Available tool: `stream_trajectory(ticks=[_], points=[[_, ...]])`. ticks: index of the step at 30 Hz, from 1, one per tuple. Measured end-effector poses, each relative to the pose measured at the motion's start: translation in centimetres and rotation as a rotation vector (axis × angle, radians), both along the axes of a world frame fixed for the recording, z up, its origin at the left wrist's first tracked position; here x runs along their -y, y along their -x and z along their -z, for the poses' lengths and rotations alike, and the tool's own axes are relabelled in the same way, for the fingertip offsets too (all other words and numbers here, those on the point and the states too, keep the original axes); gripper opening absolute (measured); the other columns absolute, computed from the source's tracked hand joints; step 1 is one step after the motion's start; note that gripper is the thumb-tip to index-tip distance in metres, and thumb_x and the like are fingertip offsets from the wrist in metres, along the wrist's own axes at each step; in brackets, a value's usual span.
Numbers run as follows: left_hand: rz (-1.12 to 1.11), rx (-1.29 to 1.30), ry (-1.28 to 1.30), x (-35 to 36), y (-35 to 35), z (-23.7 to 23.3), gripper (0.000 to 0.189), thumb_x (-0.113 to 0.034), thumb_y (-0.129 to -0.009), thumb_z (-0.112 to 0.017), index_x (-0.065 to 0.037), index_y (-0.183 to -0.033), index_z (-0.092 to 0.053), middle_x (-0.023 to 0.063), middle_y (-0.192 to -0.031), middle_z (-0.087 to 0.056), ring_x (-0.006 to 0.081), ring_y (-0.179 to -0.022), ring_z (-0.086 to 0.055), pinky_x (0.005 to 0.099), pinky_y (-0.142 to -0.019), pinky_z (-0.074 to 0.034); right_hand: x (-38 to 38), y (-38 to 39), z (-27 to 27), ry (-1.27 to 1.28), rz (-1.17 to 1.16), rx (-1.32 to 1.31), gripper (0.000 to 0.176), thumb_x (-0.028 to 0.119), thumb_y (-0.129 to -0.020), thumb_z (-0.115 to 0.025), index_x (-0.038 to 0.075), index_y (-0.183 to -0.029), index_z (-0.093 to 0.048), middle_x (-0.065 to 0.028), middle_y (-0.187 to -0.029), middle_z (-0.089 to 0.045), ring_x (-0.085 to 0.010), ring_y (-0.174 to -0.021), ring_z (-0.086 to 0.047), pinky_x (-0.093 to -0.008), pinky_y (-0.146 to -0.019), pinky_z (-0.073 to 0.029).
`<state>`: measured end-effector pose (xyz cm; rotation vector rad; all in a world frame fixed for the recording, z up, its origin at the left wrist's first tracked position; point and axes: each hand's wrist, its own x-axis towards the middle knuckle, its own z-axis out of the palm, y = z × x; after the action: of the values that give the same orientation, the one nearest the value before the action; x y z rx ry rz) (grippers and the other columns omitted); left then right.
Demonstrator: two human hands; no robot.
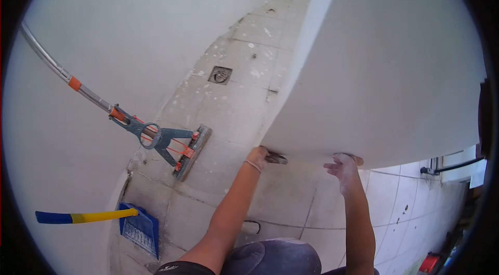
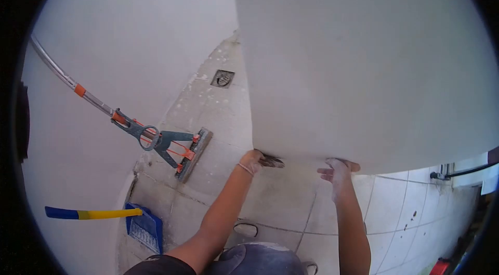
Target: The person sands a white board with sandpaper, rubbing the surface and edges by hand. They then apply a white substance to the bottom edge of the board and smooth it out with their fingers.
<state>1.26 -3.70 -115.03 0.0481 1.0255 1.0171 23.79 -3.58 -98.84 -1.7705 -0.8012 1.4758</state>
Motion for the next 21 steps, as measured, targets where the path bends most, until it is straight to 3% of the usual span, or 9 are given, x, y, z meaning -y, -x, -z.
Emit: stream_trajectory(ticks=[1, 2, 5, 9, 12, 15, 18, 21], points=[[-0.058, -0.081, 0.019, 0.1, -0.2, -1.4, 0.041, 0.008, -0.081, -0.037, 0.018, -0.121, -0.041, 0.0295, -0.120, -0.052, 0.0396, -0.101, -0.062, 0.0450, -0.080, -0.057, -0.2, -0.2, 0.1, 0.013, 0.002, 0.009, 0.024, 0.014, -0.081, -0.052, 0.001, -0.100, -0.047, -0.0109, -0.092, -0.051, -0.0332, -0.076, -0.066, -0.0366, -0.063, -0.051], [-0.084, 0.027, -0.103, 0.7, 0.1, 0.0, 0.040, 0.008, -0.081, -0.040, 0.015, -0.120, -0.043, 0.0270, -0.116, -0.054, 0.0378, -0.096, -0.063, 0.0471, -0.082, -0.056, -0.2, -0.3, 0.5, -0.004, 0.019, 0.002, 0.022, 0.015, -0.080, -0.053, 0.002, -0.097, -0.049, -0.0096, -0.090, -0.052, -0.0324, -0.074, -0.066, -0.0356, -0.061, -0.051], [0.019, 0.316, 0.080, 0.1, 1.9, 1.0, 0.037, 0.009, -0.080, -0.042, 0.012, -0.117, -0.045, 0.0247, -0.113, -0.055, 0.0370, -0.095, -0.062, 0.0487, -0.079, -0.056, 0.0, -0.4, 1.2, -0.026, 0.053, 0.031, 0.022, 0.016, -0.081, -0.053, 0.003, -0.098, -0.049, -0.0089, -0.088, -0.050, -0.0312, -0.073, -0.066, -0.0350, -0.061, -0.050], [0.064, 0.164, 0.034, -0.5, 1.5, 3.3, 0.035, 0.009, -0.080, -0.042, 0.012, -0.114, -0.046, 0.0241, -0.111, -0.057, 0.0373, -0.090, -0.064, 0.0493, -0.075, -0.057, -0.1, -0.2, 0.9, 0.001, 0.012, 0.035, 0.026, 0.017, -0.080, -0.055, 0.004, -0.101, -0.048, -0.0087, -0.089, -0.049, -0.0292, -0.073, -0.065, -0.0350, -0.062, -0.050], [0.086, -0.151, 0.061, -0.8, -0.7, 5.0, 0.041, 0.012, -0.077, -0.040, 0.016, -0.117, -0.045, 0.0275, -0.115, -0.057, 0.0387, -0.102, -0.061, 0.0457, -0.090, -0.055, -0.4, 0.1, 0.7, 0.000, 0.009, 0.061, 0.028, 0.018, -0.080, -0.058, 0.004, -0.102, -0.047, -0.0088, -0.090, -0.048, -0.0281, -0.071, -0.065, -0.0345, -0.062, -0.050], [-0.077, 0.115, -0.092, 0.1, -1.3, 3.1, 0.032, 0.007, -0.083, -0.035, 0.011, -0.113, -0.048, 0.0255, -0.112, -0.057, 0.0367, -0.093, -0.065, 0.0503, -0.074, -0.059, -0.4, -0.5, 0.8, 0.044, -0.005, 0.051, 0.029, 0.019, -0.079, -0.059, 0.005, -0.101, -0.048, -0.0086, -0.090, -0.047, -0.0275, -0.069, -0.065, -0.0341, -0.062, -0.050], [-0.058, 0.341, 0.135, 0.5, -0.2, -1.3, 0.039, 0.010, -0.081, -0.032, 0.008, -0.118, -0.047, 0.0259, -0.115, -0.056, 0.0370, -0.094, -0.065, 0.0498, -0.073, -0.059, 0.2, -0.8, 0.9, -0.007, -0.004, 0.047, 0.029, 0.020, -0.079, -0.060, 0.005, -0.101, -0.048, -0.0083, -0.090, -0.047, -0.0265, -0.067, -0.065, -0.0340, -0.062, -0.050], [0.067, -0.038, 0.124, -0.6, -1.6, -1.9, 0.050, 0.017, -0.077, -0.033, 0.010, -0.126, -0.039, 0.0252, -0.121, -0.054, 0.0451, -0.099, -0.061, 0.0524, -0.089, -0.054, -0.2, -0.9, 1.9, -0.010, -0.041, 0.100, 0.029, 0.021, -0.079, -0.060, 0.006, -0.101, -0.048, -0.0083, -0.092, -0.047, -0.0251, -0.067, -0.065, -0.0340, -0.062, -0.050]])
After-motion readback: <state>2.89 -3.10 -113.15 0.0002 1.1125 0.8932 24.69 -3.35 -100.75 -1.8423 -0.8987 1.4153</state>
